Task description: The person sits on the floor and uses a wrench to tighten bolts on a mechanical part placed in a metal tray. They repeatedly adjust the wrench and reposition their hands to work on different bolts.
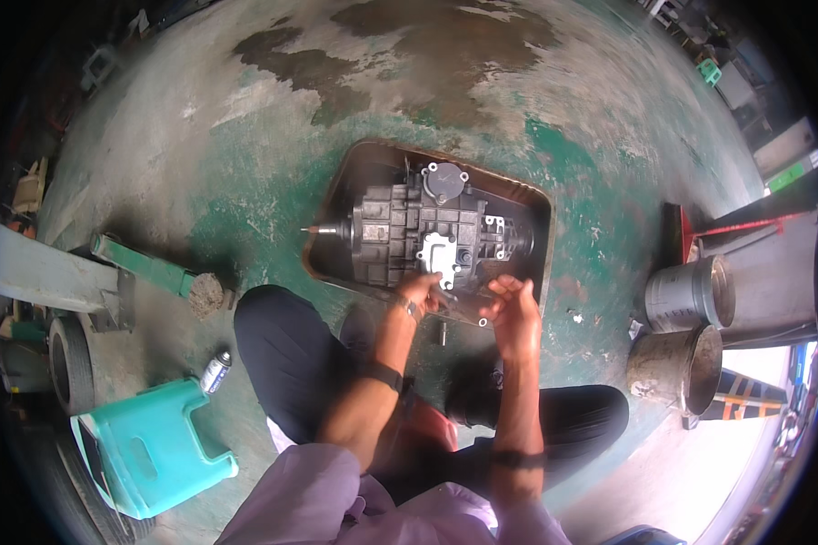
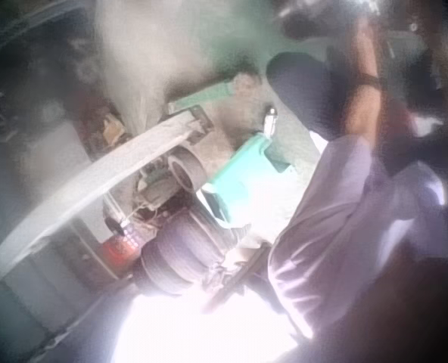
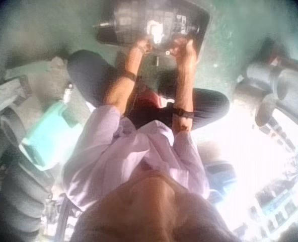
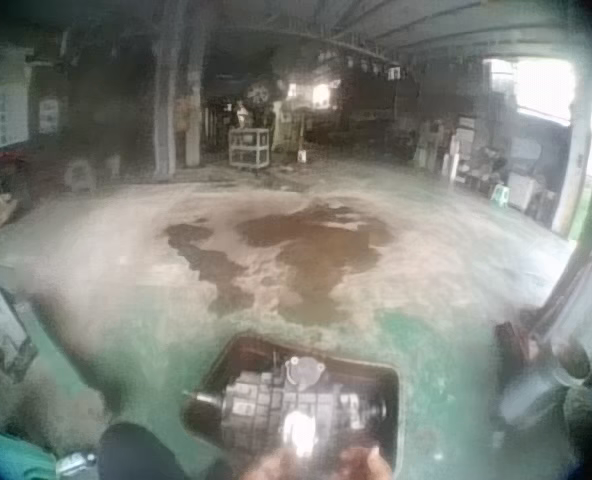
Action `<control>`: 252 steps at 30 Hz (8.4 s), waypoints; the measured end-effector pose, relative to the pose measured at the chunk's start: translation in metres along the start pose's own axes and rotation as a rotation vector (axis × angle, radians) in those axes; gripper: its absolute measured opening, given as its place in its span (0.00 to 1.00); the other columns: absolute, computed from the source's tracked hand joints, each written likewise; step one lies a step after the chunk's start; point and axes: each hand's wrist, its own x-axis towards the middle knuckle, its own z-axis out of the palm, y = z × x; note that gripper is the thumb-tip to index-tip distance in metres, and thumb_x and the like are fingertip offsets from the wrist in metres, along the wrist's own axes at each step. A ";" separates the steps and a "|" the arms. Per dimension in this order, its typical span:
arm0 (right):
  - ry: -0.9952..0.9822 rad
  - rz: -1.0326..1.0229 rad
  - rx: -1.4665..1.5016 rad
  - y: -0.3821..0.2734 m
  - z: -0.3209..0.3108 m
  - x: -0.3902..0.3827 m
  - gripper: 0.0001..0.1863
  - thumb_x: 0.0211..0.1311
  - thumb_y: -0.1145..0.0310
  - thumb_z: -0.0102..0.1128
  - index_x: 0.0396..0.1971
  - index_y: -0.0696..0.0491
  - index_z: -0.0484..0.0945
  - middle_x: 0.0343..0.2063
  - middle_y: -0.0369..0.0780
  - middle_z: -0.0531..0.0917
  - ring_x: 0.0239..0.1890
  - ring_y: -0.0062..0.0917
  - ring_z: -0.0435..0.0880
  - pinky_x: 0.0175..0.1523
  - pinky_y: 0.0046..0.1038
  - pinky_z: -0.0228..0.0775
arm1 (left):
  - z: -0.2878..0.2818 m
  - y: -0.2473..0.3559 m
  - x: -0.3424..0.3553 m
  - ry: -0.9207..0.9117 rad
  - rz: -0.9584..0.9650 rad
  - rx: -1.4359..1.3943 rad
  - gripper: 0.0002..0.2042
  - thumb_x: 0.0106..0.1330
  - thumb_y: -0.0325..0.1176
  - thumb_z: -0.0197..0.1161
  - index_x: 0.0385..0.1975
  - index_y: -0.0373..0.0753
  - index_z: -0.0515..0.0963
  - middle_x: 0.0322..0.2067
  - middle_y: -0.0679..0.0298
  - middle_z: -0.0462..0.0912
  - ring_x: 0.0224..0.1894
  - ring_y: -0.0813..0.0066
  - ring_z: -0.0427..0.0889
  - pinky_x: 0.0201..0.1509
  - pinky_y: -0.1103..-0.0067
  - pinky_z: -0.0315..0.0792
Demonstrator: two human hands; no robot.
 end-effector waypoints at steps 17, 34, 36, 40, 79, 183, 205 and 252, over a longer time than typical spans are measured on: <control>-0.302 0.253 -0.236 0.182 -0.132 0.094 0.15 0.63 0.59 0.45 0.36 0.56 0.73 0.16 0.34 0.71 0.16 0.19 0.71 0.19 0.22 0.63 | 0.027 0.232 -0.134 0.013 0.482 0.402 0.11 0.56 0.30 0.64 0.35 0.36 0.71 0.24 0.66 0.74 0.14 0.80 0.72 0.09 0.83 0.66; 0.316 0.471 -1.278 0.140 -0.064 0.093 0.18 0.56 0.54 0.52 0.32 0.54 0.81 0.23 0.42 0.80 0.25 0.31 0.82 0.31 0.33 0.73 | 0.036 0.233 -0.112 0.003 0.436 0.016 0.07 0.57 0.28 0.63 0.31 0.34 0.72 0.24 0.64 0.77 0.16 0.77 0.75 0.10 0.84 0.67; 0.194 0.313 -1.631 0.140 -0.067 0.091 0.21 0.55 0.50 0.53 0.29 0.55 0.81 0.25 0.45 0.82 0.28 0.35 0.83 0.36 0.35 0.74 | 0.040 0.230 -0.110 0.041 0.430 0.049 0.08 0.57 0.28 0.62 0.32 0.34 0.73 0.26 0.63 0.77 0.16 0.77 0.75 0.10 0.84 0.67; -0.008 -0.038 -1.917 0.148 -0.095 0.091 0.20 0.51 0.53 0.56 0.36 0.53 0.78 0.28 0.44 0.82 0.32 0.38 0.81 0.37 0.33 0.73 | 0.046 0.229 -0.110 0.012 0.438 0.046 0.09 0.55 0.29 0.64 0.33 0.34 0.73 0.27 0.62 0.78 0.18 0.77 0.75 0.10 0.84 0.67; -0.065 0.516 -1.424 0.130 -0.062 0.096 0.30 0.55 0.42 0.50 0.46 0.54 0.72 0.37 0.41 0.79 0.38 0.31 0.80 0.33 0.29 0.72 | 0.040 0.232 -0.105 -0.014 0.387 -0.046 0.09 0.54 0.30 0.65 0.32 0.36 0.76 0.27 0.61 0.80 0.23 0.76 0.78 0.12 0.82 0.69; 0.053 0.544 -1.664 0.134 -0.082 0.108 0.20 0.57 0.53 0.50 0.32 0.57 0.77 0.20 0.41 0.81 0.25 0.34 0.82 0.26 0.29 0.74 | 0.046 0.223 -0.100 0.128 0.299 -0.191 0.11 0.54 0.29 0.65 0.33 0.34 0.72 0.30 0.60 0.78 0.24 0.70 0.77 0.10 0.80 0.70; -0.024 0.157 -1.770 0.157 -0.111 0.065 0.17 0.57 0.55 0.49 0.26 0.55 0.77 0.22 0.47 0.80 0.30 0.41 0.80 0.34 0.37 0.73 | 0.042 0.220 -0.090 0.082 0.307 -0.289 0.08 0.56 0.28 0.63 0.31 0.33 0.73 0.29 0.59 0.77 0.17 0.69 0.75 0.09 0.80 0.69; -0.162 0.095 -1.758 0.115 -0.064 0.130 0.21 0.57 0.53 0.47 0.20 0.56 0.77 0.10 0.38 0.73 0.13 0.22 0.75 0.20 0.26 0.68 | 0.029 0.233 -0.100 0.058 0.343 -0.346 0.12 0.55 0.28 0.64 0.36 0.33 0.71 0.30 0.60 0.76 0.24 0.70 0.77 0.12 0.80 0.72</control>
